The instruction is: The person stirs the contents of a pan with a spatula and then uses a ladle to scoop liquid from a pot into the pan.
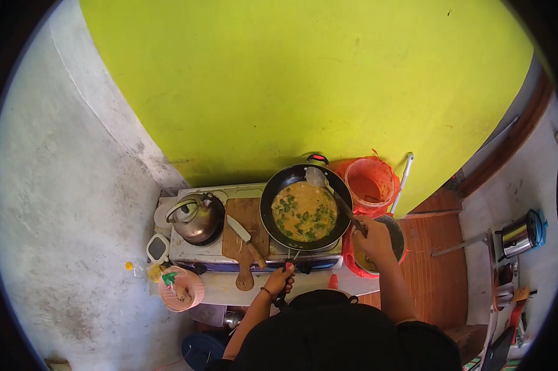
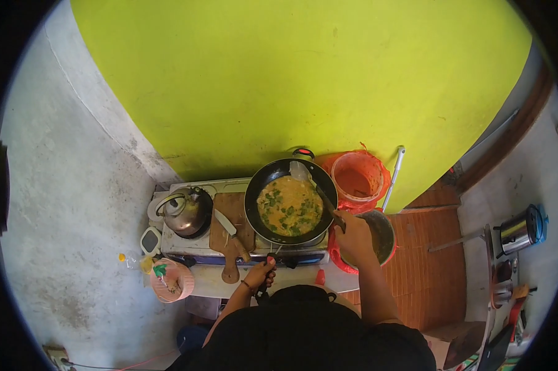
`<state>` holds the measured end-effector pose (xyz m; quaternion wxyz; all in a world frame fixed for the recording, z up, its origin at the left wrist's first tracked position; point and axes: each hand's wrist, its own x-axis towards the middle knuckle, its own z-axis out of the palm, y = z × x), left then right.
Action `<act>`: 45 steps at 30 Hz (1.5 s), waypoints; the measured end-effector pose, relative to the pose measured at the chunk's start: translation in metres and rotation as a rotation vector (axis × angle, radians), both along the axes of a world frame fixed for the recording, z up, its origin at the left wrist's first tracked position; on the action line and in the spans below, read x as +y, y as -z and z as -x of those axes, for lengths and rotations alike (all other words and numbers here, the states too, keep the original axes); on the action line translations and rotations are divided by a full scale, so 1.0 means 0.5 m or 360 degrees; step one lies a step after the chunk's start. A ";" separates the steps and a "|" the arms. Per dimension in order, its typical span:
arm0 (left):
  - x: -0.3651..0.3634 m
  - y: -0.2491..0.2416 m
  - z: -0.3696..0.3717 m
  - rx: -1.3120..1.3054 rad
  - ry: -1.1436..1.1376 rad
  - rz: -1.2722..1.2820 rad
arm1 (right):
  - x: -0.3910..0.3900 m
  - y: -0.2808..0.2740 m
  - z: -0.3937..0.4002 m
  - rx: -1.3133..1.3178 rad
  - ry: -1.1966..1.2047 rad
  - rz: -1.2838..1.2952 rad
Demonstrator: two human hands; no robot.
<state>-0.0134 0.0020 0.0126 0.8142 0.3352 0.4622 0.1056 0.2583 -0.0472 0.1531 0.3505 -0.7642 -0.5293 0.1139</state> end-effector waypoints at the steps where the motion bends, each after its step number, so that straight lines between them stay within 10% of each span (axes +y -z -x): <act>1: 0.000 0.001 0.000 -0.0001 0.0001 0.0003 | -0.005 -0.003 -0.002 -0.0046 -0.0001 0.0014; 45: 0.000 0.014 -0.003 0.0049 -0.0069 -0.0026 | -0.056 0.010 0.032 -0.0082 -0.0562 0.0241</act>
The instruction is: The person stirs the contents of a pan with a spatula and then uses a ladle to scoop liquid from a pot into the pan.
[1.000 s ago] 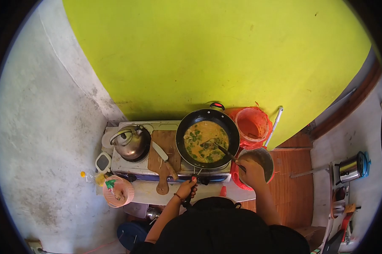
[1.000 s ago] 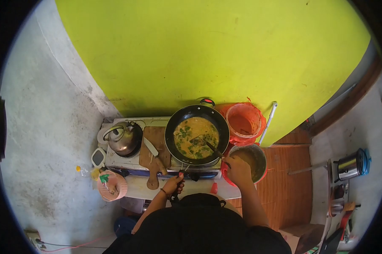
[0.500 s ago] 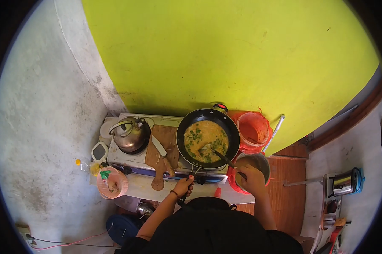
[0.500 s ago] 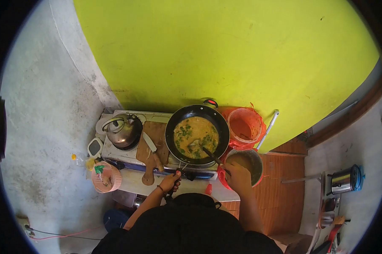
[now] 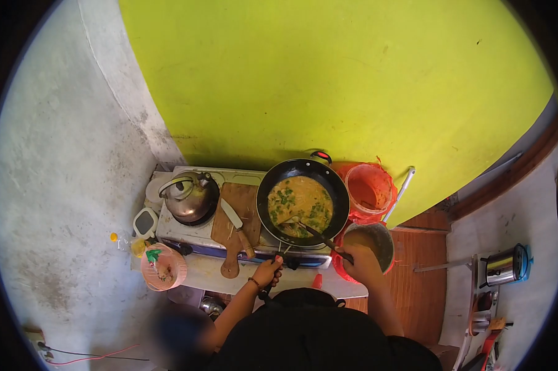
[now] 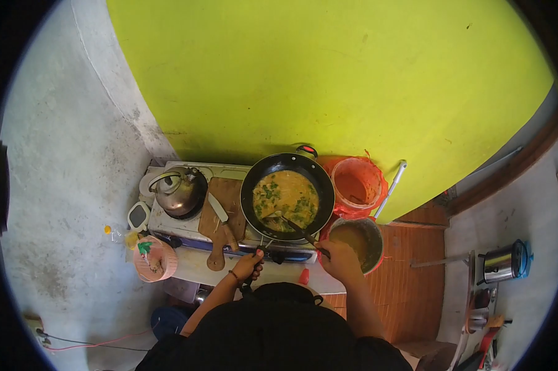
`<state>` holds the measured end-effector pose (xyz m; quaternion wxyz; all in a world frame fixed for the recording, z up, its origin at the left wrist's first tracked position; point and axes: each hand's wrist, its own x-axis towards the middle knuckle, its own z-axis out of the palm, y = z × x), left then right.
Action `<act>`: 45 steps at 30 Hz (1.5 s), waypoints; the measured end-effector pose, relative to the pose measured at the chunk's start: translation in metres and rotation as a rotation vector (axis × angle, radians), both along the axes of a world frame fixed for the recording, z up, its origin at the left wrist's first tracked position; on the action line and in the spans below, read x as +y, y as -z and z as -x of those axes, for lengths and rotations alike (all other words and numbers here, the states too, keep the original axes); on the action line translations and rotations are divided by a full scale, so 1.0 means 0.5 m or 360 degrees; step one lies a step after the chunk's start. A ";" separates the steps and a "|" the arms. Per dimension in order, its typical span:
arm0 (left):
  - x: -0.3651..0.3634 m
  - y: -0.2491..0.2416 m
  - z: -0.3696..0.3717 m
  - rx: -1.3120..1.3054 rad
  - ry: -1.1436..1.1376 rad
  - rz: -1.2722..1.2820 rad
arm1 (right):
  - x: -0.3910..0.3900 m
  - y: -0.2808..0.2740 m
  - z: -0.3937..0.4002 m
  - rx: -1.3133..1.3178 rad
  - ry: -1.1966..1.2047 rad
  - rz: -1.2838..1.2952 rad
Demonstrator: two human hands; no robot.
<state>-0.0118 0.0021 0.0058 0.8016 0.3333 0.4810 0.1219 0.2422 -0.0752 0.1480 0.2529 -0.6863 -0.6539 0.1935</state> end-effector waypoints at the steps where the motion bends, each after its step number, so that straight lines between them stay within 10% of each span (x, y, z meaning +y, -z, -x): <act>1: 0.000 0.000 0.000 -0.0001 0.0005 -0.0013 | 0.000 -0.007 -0.001 -0.0026 -0.0001 0.0000; 45: -0.001 -0.008 -0.003 0.0056 0.0036 -0.0050 | 0.109 0.002 -0.070 0.0144 0.0611 -0.0033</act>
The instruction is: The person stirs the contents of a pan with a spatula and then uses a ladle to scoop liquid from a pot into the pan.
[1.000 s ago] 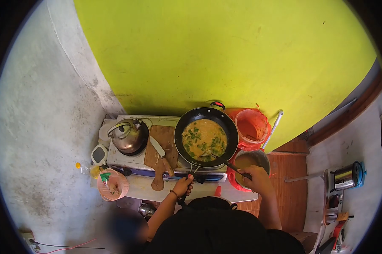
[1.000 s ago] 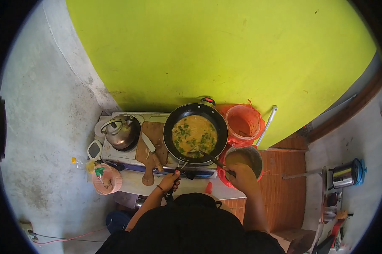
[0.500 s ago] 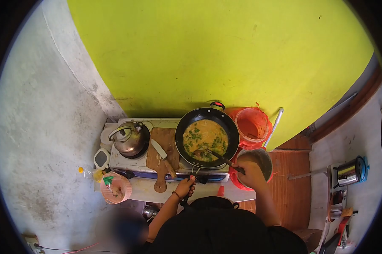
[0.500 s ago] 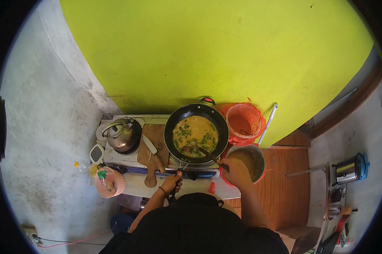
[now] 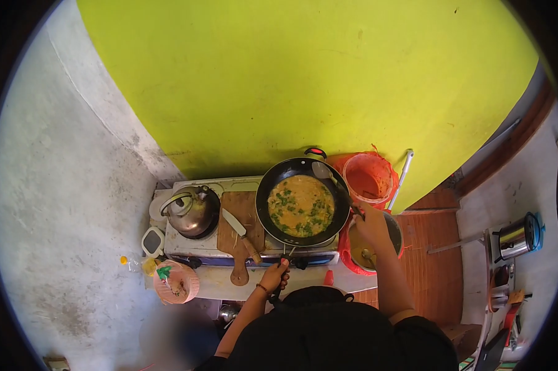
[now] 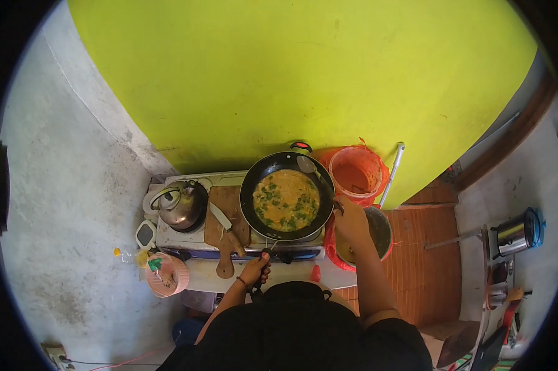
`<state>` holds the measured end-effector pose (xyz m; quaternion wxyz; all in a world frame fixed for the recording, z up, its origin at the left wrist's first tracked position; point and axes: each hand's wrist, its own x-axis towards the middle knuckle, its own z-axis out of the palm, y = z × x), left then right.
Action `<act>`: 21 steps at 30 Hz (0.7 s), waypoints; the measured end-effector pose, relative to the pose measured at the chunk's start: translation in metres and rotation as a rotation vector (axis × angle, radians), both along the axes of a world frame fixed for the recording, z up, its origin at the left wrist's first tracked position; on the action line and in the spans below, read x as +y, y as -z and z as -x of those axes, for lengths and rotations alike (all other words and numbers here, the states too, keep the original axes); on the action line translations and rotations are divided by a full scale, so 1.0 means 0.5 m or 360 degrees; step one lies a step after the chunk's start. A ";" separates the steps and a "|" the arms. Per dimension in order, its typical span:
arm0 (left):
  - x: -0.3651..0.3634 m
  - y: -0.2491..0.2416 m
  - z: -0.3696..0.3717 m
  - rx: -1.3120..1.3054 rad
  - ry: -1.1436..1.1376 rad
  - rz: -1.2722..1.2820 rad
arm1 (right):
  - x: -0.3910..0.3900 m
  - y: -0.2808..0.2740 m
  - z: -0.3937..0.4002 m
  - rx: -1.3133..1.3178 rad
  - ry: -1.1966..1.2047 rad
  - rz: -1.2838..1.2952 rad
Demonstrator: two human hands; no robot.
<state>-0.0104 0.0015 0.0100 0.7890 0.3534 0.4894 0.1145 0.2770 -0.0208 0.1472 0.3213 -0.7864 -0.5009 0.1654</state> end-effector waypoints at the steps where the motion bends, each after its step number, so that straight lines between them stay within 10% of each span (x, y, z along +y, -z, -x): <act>1: 0.000 -0.002 0.000 0.0003 -0.0006 0.0013 | 0.012 0.016 -0.008 -0.0036 -0.0020 -0.0036; 21: 0.012 -0.012 0.003 0.0047 -0.0016 0.0018 | 0.117 0.084 -0.025 -0.0117 -0.0524 -0.0058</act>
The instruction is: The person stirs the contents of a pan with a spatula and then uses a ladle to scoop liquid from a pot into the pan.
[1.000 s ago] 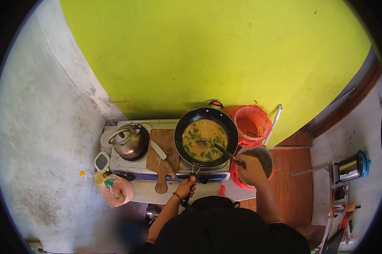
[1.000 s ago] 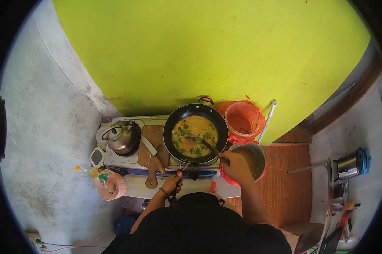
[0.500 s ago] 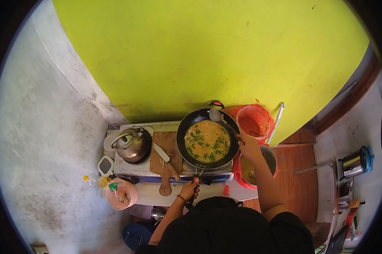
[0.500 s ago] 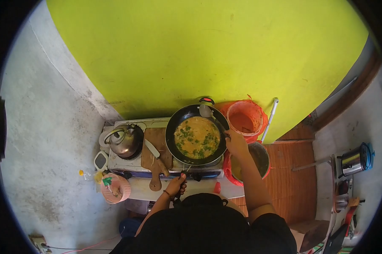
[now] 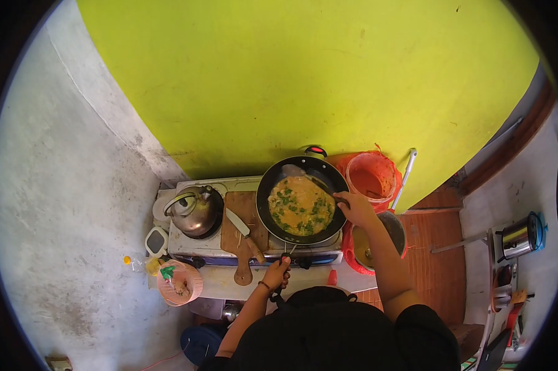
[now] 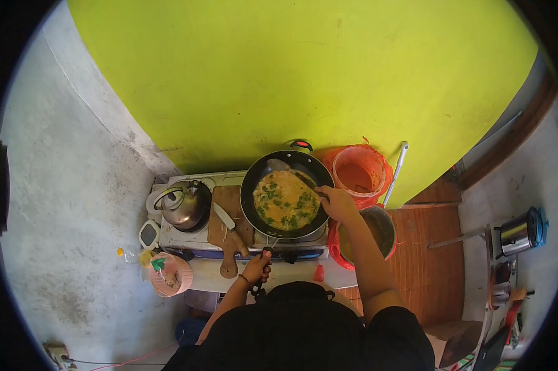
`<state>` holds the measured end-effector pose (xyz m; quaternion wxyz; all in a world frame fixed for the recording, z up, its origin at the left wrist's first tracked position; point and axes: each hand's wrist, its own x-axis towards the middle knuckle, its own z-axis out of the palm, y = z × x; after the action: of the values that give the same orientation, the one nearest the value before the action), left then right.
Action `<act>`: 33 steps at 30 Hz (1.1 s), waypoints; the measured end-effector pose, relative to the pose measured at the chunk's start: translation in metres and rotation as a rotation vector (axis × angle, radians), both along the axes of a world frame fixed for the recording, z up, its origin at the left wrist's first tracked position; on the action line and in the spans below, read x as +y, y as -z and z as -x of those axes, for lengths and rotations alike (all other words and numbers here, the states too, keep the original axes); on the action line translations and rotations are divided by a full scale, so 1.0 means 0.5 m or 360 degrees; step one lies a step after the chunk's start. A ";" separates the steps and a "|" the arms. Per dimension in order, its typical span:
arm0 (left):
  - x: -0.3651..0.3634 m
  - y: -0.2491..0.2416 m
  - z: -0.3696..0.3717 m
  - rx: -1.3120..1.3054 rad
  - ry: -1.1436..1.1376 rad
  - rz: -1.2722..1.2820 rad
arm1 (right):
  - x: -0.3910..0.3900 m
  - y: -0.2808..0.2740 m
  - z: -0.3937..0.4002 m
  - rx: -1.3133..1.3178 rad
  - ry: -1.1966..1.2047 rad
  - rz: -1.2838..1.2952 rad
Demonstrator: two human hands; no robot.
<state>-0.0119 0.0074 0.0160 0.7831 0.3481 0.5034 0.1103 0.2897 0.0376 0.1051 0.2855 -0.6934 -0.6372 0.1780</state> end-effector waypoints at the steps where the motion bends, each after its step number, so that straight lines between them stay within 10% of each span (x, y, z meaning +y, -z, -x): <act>1: 0.000 0.002 0.001 -0.0006 0.0000 0.0007 | 0.002 0.005 0.007 0.0021 -0.0075 -0.0037; 24: -0.008 -0.009 0.002 -0.0081 -0.0024 0.0100 | -0.096 -0.014 0.084 0.0051 -0.0231 0.0022; 33: -0.006 -0.007 0.001 -0.0075 -0.0013 0.0100 | -0.123 -0.015 0.106 0.1139 0.0126 0.0568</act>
<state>-0.0122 0.0042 0.0197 0.8048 0.3185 0.4895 0.1059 0.2364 -0.0237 0.1123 0.3713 -0.6502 -0.4294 0.5050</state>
